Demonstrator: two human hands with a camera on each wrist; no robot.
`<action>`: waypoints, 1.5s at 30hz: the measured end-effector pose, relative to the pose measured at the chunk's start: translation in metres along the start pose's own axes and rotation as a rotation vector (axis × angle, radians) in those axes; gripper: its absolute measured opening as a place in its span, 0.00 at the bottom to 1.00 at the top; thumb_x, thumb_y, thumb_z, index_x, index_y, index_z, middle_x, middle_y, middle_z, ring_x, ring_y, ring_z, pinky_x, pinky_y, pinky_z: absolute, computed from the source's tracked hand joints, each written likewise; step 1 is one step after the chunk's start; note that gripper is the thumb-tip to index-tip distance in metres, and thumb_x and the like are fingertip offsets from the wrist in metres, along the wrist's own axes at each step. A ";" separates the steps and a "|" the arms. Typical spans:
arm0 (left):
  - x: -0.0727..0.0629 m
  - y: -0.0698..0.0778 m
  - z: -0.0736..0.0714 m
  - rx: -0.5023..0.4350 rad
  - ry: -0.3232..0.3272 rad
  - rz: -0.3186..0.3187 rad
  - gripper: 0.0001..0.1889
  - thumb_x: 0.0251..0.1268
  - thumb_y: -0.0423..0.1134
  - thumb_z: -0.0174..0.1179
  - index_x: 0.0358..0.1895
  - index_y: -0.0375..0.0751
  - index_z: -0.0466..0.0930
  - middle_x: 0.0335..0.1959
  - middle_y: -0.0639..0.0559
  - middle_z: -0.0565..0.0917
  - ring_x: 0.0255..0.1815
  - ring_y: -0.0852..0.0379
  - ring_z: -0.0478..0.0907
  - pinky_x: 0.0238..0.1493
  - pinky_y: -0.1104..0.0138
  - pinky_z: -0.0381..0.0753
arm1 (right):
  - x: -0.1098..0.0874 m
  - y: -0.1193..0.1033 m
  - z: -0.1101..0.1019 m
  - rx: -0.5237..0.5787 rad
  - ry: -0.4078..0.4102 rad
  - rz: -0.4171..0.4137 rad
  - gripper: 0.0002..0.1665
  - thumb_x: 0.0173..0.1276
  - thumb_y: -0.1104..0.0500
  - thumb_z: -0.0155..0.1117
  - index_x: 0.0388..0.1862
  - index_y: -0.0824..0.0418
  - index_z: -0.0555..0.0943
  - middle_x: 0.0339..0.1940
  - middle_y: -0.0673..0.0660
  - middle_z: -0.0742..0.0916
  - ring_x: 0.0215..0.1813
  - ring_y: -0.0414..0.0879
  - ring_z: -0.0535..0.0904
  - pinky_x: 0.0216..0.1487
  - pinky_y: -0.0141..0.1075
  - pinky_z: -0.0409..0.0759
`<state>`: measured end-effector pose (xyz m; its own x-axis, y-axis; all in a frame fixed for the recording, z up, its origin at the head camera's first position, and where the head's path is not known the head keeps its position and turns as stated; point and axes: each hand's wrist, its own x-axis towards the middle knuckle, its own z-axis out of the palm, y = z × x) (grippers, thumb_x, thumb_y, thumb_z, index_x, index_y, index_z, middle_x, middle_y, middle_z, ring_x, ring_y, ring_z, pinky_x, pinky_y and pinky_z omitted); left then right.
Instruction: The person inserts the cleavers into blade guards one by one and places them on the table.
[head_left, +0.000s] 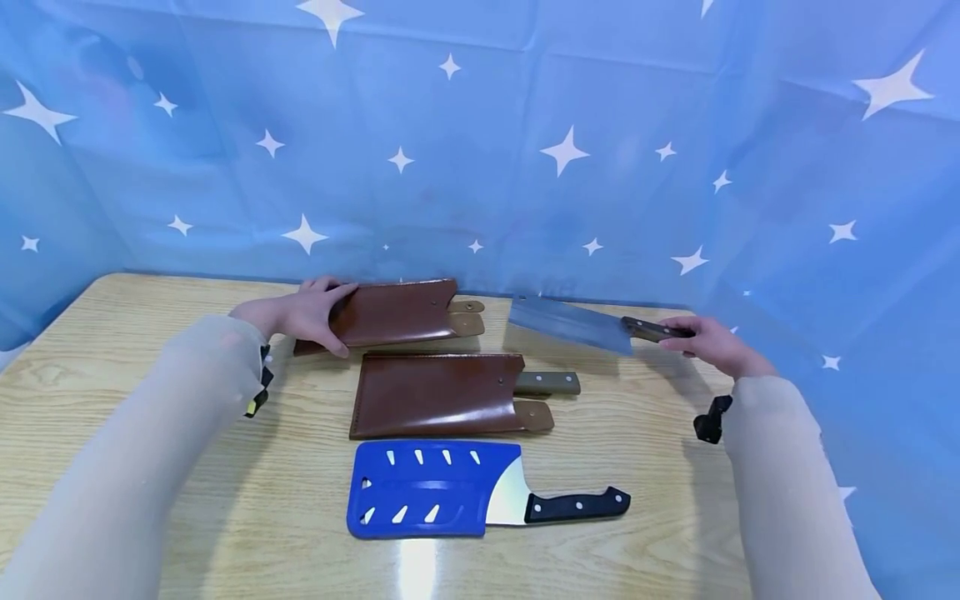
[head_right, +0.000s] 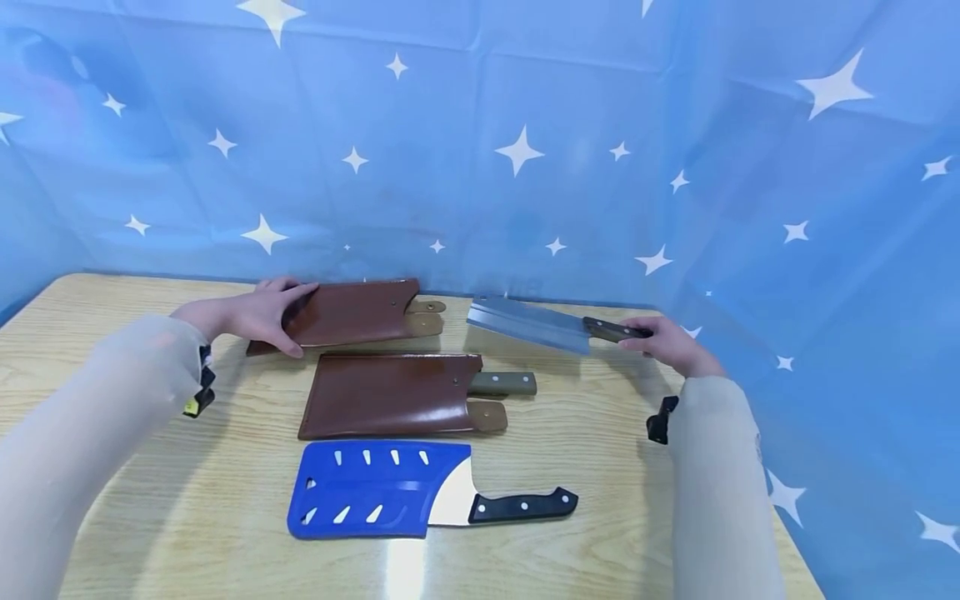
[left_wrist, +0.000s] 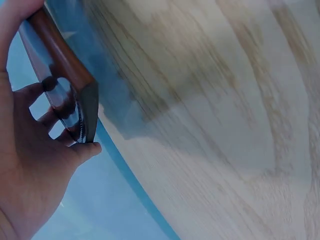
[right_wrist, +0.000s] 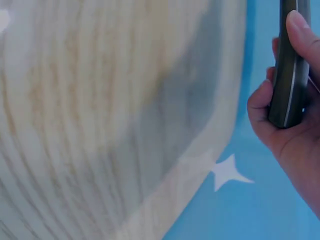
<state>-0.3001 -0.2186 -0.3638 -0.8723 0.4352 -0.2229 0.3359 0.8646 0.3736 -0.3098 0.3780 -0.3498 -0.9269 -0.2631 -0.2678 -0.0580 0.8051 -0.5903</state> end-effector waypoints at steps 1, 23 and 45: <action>0.001 0.002 0.001 -0.001 -0.004 0.000 0.60 0.42 0.56 0.71 0.75 0.38 0.42 0.70 0.32 0.47 0.67 0.32 0.45 0.60 0.37 0.58 | 0.000 -0.002 -0.001 0.004 -0.001 -0.008 0.39 0.69 0.49 0.56 0.70 0.69 0.59 0.65 0.69 0.68 0.44 0.32 0.74 0.53 0.47 0.75; 0.011 0.033 0.005 -0.033 -0.011 0.079 0.58 0.43 0.54 0.71 0.75 0.40 0.43 0.71 0.35 0.49 0.69 0.34 0.46 0.62 0.39 0.58 | 0.005 -0.032 0.006 0.007 -0.014 -0.026 0.39 0.68 0.51 0.58 0.71 0.68 0.59 0.68 0.72 0.65 0.61 0.62 0.70 0.59 0.54 0.71; 0.008 0.039 -0.003 -0.066 0.014 0.094 0.57 0.45 0.53 0.70 0.75 0.40 0.42 0.71 0.32 0.48 0.68 0.34 0.46 0.62 0.40 0.59 | -0.003 -0.034 0.002 0.015 -0.006 -0.019 0.38 0.69 0.52 0.57 0.71 0.68 0.59 0.70 0.71 0.62 0.58 0.56 0.73 0.58 0.52 0.73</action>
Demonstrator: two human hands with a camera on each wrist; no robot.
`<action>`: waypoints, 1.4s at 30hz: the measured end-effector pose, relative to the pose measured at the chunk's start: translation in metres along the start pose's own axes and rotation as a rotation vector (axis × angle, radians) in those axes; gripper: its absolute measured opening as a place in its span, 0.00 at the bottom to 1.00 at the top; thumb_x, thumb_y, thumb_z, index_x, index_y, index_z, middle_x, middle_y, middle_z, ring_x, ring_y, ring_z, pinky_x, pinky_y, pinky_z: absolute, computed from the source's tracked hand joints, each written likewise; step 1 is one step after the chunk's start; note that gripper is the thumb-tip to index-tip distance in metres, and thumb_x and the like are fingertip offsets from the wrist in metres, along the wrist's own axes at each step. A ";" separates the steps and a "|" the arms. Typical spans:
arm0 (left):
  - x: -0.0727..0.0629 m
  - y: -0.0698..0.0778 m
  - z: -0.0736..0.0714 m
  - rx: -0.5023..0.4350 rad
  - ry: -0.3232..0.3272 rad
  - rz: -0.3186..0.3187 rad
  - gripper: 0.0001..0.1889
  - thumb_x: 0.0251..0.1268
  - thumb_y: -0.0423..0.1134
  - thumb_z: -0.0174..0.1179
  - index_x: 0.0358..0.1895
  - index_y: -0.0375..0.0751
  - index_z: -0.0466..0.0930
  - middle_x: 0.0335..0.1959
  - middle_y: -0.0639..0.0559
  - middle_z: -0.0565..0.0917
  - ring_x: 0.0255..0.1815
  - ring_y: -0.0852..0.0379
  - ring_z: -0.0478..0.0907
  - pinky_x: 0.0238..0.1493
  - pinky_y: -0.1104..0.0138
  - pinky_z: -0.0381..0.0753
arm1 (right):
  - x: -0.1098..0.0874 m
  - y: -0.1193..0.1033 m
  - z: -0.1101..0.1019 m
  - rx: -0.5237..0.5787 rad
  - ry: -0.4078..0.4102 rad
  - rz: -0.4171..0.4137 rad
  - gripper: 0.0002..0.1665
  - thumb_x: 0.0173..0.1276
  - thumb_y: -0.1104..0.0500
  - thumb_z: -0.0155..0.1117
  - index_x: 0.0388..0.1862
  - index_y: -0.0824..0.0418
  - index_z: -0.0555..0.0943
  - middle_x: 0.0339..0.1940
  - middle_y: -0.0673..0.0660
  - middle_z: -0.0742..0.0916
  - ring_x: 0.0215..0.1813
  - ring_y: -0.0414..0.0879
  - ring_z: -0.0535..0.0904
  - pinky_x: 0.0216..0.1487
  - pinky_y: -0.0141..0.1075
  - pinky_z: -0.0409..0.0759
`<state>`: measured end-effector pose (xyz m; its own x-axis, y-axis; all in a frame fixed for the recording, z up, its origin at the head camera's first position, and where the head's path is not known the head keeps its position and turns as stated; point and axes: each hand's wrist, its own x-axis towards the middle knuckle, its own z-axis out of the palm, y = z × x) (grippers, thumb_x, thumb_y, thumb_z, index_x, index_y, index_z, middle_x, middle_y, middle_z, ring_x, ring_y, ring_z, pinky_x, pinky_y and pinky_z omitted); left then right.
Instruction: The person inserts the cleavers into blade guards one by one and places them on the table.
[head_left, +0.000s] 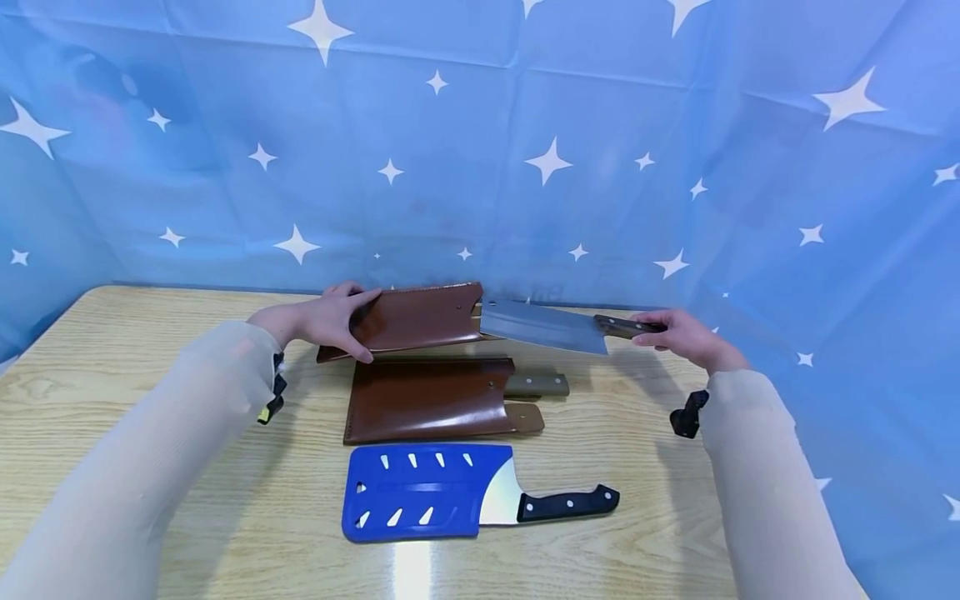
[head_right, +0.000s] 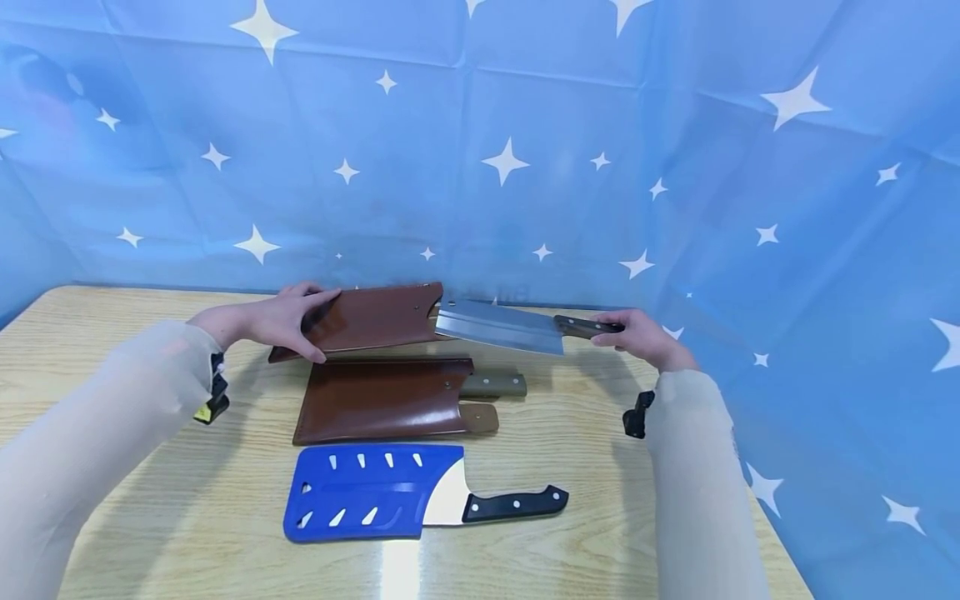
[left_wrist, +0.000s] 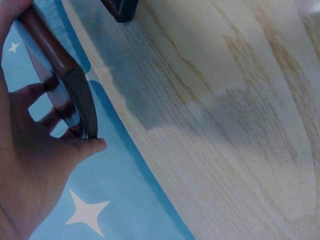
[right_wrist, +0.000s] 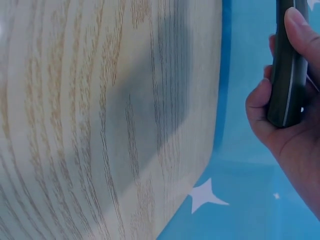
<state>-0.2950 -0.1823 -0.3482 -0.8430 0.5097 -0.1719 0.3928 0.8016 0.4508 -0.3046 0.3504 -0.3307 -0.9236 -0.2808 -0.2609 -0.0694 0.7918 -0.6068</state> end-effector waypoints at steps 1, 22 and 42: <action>0.000 0.000 0.000 0.004 0.002 0.001 0.57 0.45 0.53 0.70 0.75 0.40 0.42 0.71 0.32 0.48 0.68 0.34 0.46 0.62 0.40 0.59 | 0.000 0.000 0.000 -0.002 0.000 0.000 0.38 0.69 0.52 0.57 0.71 0.68 0.59 0.70 0.71 0.63 0.58 0.55 0.73 0.58 0.52 0.73; 0.007 0.013 0.001 0.034 -0.015 0.030 0.58 0.44 0.54 0.70 0.75 0.42 0.42 0.71 0.35 0.47 0.69 0.35 0.44 0.63 0.39 0.58 | 0.016 -0.030 0.008 -0.048 0.014 -0.034 0.33 0.67 0.52 0.59 0.67 0.65 0.67 0.62 0.68 0.73 0.52 0.56 0.74 0.52 0.48 0.73; 0.012 0.021 0.003 0.034 0.005 0.059 0.58 0.43 0.55 0.71 0.75 0.42 0.44 0.71 0.35 0.49 0.68 0.35 0.46 0.63 0.39 0.57 | 0.035 -0.060 0.024 -0.026 0.004 -0.079 0.30 0.66 0.57 0.60 0.66 0.66 0.68 0.65 0.68 0.72 0.64 0.60 0.69 0.59 0.51 0.70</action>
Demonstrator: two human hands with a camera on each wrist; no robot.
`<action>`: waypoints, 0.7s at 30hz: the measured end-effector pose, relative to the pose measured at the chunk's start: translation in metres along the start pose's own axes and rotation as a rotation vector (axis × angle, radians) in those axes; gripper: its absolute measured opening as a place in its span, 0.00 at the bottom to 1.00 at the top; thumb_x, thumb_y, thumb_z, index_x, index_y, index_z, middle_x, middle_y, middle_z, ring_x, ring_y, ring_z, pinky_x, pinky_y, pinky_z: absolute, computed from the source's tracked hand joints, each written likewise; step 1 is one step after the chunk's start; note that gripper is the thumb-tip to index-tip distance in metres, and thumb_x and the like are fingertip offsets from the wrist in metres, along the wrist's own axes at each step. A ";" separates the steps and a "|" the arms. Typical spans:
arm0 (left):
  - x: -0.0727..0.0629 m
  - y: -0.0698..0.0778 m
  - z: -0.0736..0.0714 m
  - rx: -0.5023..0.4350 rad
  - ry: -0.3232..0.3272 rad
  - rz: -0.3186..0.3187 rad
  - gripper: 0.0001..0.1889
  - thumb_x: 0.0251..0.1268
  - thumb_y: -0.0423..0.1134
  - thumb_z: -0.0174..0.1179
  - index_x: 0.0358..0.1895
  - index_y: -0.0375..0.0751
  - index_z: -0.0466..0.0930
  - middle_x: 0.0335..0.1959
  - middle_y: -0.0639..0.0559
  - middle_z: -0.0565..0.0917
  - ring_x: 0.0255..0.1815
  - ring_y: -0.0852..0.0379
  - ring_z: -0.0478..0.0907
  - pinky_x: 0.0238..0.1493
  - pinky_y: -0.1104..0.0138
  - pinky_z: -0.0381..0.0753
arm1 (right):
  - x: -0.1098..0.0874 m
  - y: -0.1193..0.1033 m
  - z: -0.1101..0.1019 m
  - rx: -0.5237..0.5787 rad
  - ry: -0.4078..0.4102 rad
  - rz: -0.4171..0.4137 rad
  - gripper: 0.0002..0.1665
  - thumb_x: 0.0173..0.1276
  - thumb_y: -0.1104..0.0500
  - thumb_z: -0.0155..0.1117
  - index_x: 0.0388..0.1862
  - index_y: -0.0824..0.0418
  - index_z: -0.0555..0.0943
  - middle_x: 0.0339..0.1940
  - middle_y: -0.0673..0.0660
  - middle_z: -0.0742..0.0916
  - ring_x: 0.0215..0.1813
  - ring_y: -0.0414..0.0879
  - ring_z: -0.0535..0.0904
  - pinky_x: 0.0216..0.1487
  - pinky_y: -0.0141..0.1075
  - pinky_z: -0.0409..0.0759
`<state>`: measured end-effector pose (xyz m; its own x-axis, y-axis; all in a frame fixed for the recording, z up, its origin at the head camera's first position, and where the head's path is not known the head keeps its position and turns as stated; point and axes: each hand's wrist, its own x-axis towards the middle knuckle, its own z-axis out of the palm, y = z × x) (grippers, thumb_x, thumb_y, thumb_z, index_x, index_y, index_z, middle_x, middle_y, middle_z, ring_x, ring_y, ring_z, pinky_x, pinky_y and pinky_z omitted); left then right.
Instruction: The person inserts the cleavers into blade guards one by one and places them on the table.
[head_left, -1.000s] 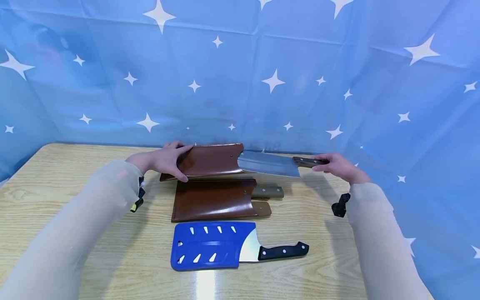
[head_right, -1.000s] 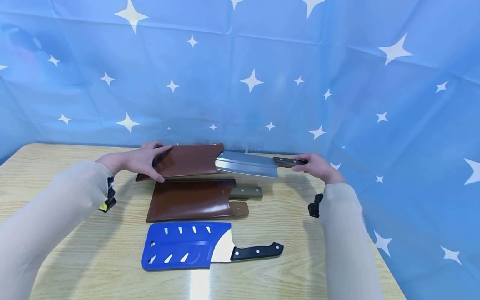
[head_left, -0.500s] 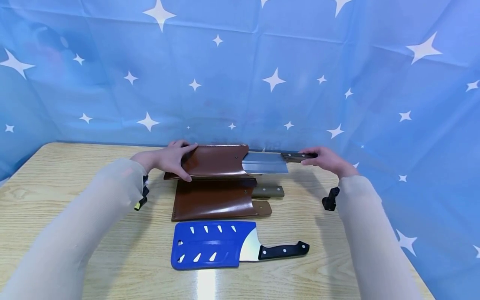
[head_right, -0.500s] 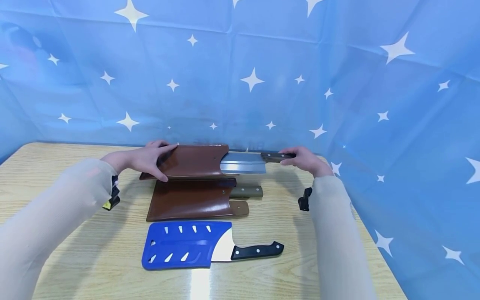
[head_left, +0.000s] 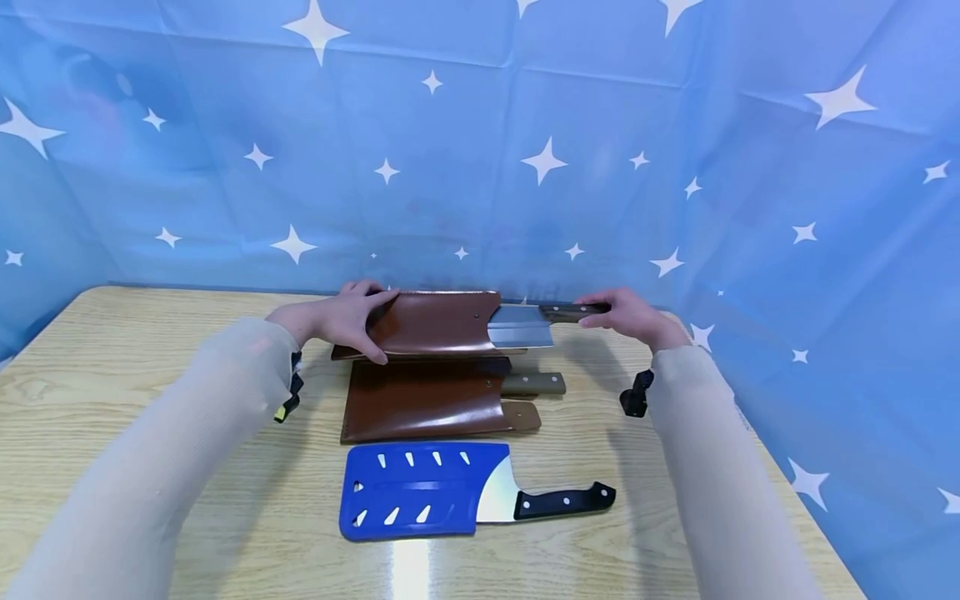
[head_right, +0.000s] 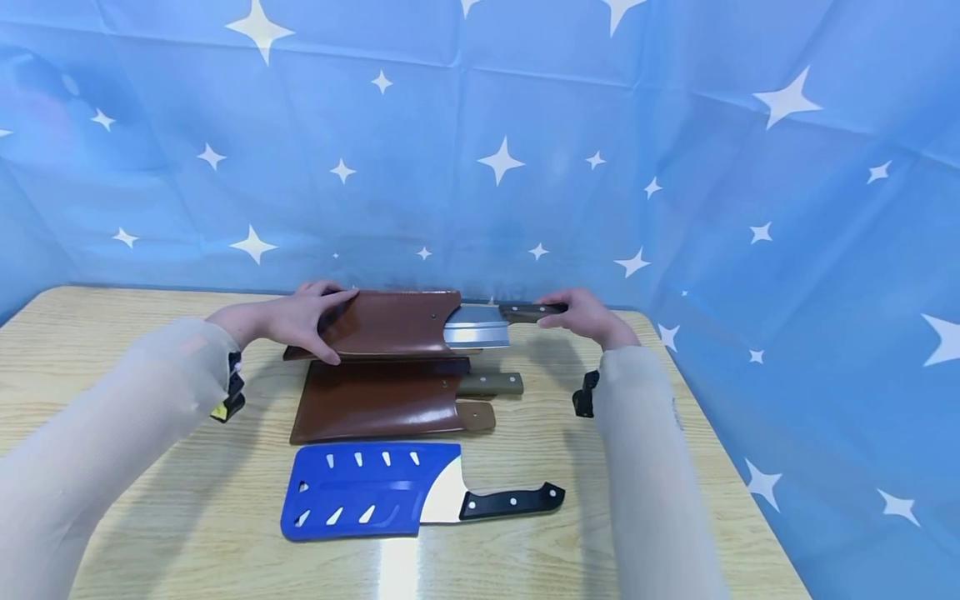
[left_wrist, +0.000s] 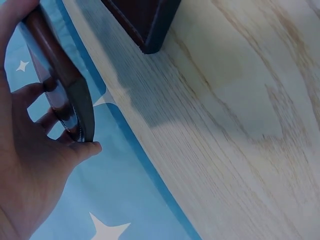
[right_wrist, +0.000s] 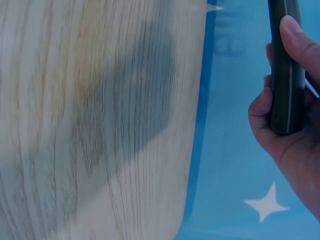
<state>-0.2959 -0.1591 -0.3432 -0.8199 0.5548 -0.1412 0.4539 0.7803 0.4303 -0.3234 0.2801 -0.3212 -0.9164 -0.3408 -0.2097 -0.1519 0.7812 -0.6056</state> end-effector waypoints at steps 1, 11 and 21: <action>0.000 0.000 0.000 0.002 -0.002 -0.006 0.58 0.43 0.54 0.71 0.75 0.42 0.44 0.71 0.35 0.48 0.68 0.36 0.45 0.64 0.40 0.57 | 0.001 -0.001 0.001 0.006 0.003 -0.007 0.30 0.66 0.58 0.60 0.65 0.66 0.69 0.64 0.68 0.73 0.63 0.60 0.70 0.58 0.51 0.71; 0.002 0.004 0.002 0.017 -0.003 -0.006 0.58 0.43 0.53 0.71 0.75 0.43 0.43 0.72 0.35 0.48 0.68 0.35 0.45 0.63 0.40 0.58 | 0.008 -0.012 0.008 -0.007 0.013 -0.015 0.29 0.66 0.58 0.60 0.65 0.64 0.70 0.64 0.67 0.74 0.61 0.59 0.72 0.57 0.51 0.71; 0.006 0.015 0.003 0.026 -0.003 -0.004 0.59 0.42 0.56 0.71 0.75 0.44 0.41 0.72 0.36 0.47 0.69 0.36 0.44 0.63 0.40 0.58 | 0.008 -0.032 0.016 0.006 0.011 -0.051 0.28 0.66 0.60 0.60 0.64 0.66 0.71 0.64 0.68 0.73 0.61 0.59 0.71 0.58 0.49 0.70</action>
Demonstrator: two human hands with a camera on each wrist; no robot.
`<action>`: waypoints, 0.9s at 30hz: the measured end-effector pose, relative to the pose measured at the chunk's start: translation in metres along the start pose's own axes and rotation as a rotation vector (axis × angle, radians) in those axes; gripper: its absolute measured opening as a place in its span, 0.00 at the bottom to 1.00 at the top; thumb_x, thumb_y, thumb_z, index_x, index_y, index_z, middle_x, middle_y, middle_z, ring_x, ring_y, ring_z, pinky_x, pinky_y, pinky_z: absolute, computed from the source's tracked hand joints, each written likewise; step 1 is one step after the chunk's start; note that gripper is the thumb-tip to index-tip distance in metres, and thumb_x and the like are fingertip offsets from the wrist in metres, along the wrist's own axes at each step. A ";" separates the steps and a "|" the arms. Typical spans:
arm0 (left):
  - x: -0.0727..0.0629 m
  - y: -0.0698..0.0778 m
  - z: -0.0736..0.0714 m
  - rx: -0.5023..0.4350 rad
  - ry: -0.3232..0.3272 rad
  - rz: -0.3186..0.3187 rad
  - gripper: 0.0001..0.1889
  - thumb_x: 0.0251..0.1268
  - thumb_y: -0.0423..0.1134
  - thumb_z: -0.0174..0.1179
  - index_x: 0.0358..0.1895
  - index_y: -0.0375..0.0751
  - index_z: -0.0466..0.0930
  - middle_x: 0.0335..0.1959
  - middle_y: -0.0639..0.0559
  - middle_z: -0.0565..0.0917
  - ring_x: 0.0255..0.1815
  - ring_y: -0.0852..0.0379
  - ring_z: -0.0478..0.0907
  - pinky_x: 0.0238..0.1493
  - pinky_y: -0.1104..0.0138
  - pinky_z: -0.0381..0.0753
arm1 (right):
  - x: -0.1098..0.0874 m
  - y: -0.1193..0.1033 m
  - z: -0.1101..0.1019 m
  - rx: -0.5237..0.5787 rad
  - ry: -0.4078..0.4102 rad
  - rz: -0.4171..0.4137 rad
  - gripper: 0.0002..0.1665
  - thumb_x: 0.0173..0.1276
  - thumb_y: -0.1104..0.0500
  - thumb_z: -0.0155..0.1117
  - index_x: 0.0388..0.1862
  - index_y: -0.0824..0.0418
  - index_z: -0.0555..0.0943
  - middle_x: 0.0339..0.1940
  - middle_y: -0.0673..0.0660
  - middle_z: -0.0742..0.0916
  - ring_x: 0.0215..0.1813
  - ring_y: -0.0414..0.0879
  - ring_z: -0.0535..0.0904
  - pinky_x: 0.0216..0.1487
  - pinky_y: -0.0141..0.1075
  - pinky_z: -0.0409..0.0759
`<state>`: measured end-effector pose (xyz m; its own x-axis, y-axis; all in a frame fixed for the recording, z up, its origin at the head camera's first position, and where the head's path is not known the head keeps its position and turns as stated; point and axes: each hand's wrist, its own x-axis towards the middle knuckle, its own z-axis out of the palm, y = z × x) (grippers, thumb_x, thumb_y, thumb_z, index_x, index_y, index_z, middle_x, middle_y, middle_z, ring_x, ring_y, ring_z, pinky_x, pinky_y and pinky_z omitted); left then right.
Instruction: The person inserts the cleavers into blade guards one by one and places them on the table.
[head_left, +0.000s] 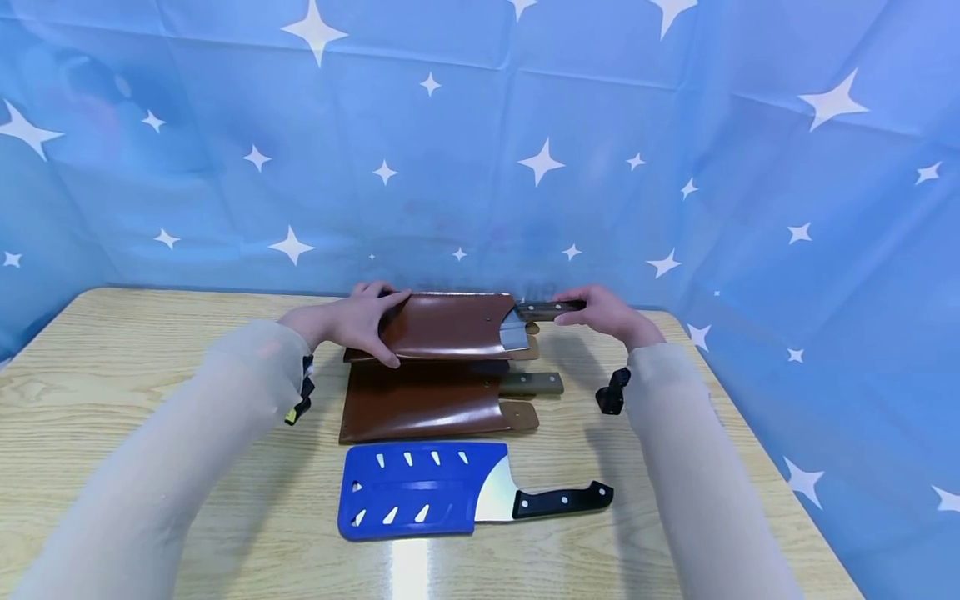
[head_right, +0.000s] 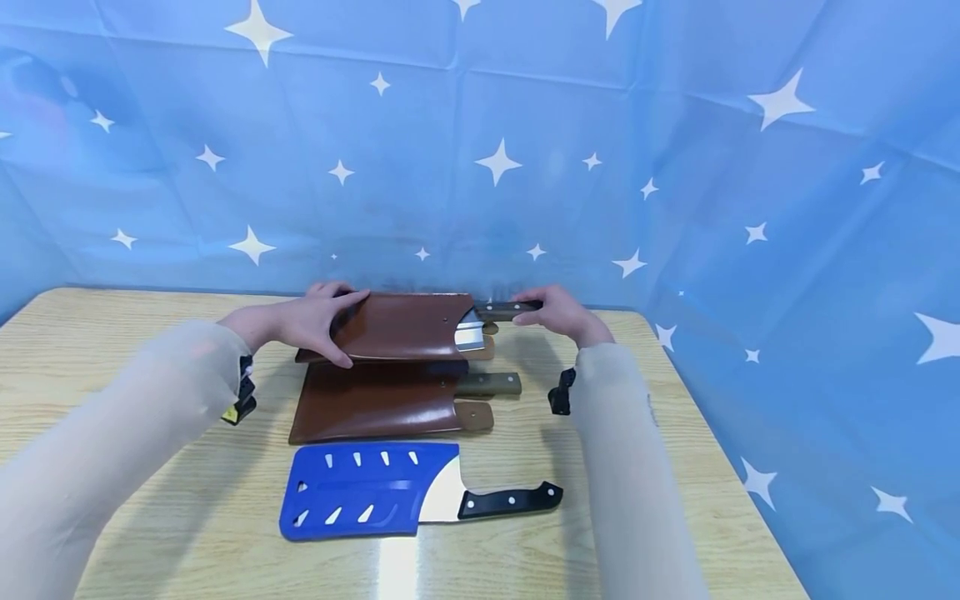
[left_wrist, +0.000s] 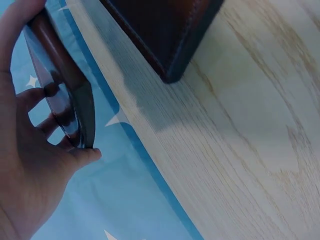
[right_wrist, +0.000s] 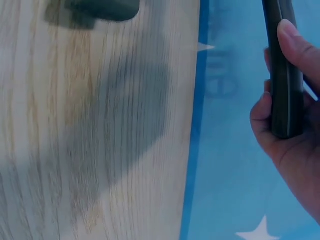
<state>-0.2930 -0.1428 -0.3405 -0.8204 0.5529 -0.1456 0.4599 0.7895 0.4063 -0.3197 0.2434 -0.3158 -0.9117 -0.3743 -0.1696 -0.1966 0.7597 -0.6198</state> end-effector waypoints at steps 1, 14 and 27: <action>0.001 0.001 0.000 0.000 0.004 0.001 0.59 0.42 0.55 0.71 0.75 0.44 0.41 0.72 0.36 0.47 0.69 0.36 0.44 0.63 0.40 0.58 | 0.000 -0.001 0.000 0.006 0.001 0.000 0.27 0.66 0.60 0.60 0.64 0.66 0.71 0.64 0.68 0.74 0.59 0.59 0.72 0.57 0.49 0.70; 0.003 0.006 0.003 -0.012 0.050 0.000 0.59 0.43 0.54 0.71 0.75 0.44 0.42 0.71 0.36 0.48 0.68 0.37 0.44 0.63 0.41 0.59 | 0.012 -0.004 0.009 -0.004 0.011 -0.010 0.26 0.66 0.59 0.61 0.62 0.64 0.73 0.62 0.66 0.76 0.55 0.55 0.74 0.54 0.45 0.71; 0.013 0.013 0.007 0.007 0.054 0.000 0.59 0.42 0.54 0.71 0.75 0.42 0.43 0.71 0.35 0.49 0.67 0.37 0.45 0.63 0.42 0.60 | 0.022 -0.016 0.019 0.007 0.000 -0.014 0.25 0.65 0.60 0.62 0.61 0.63 0.74 0.62 0.64 0.76 0.49 0.50 0.74 0.50 0.39 0.70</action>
<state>-0.2953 -0.1239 -0.3433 -0.8374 0.5381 -0.0962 0.4625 0.7911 0.4003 -0.3296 0.2128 -0.3237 -0.9088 -0.3848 -0.1612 -0.2065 0.7506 -0.6277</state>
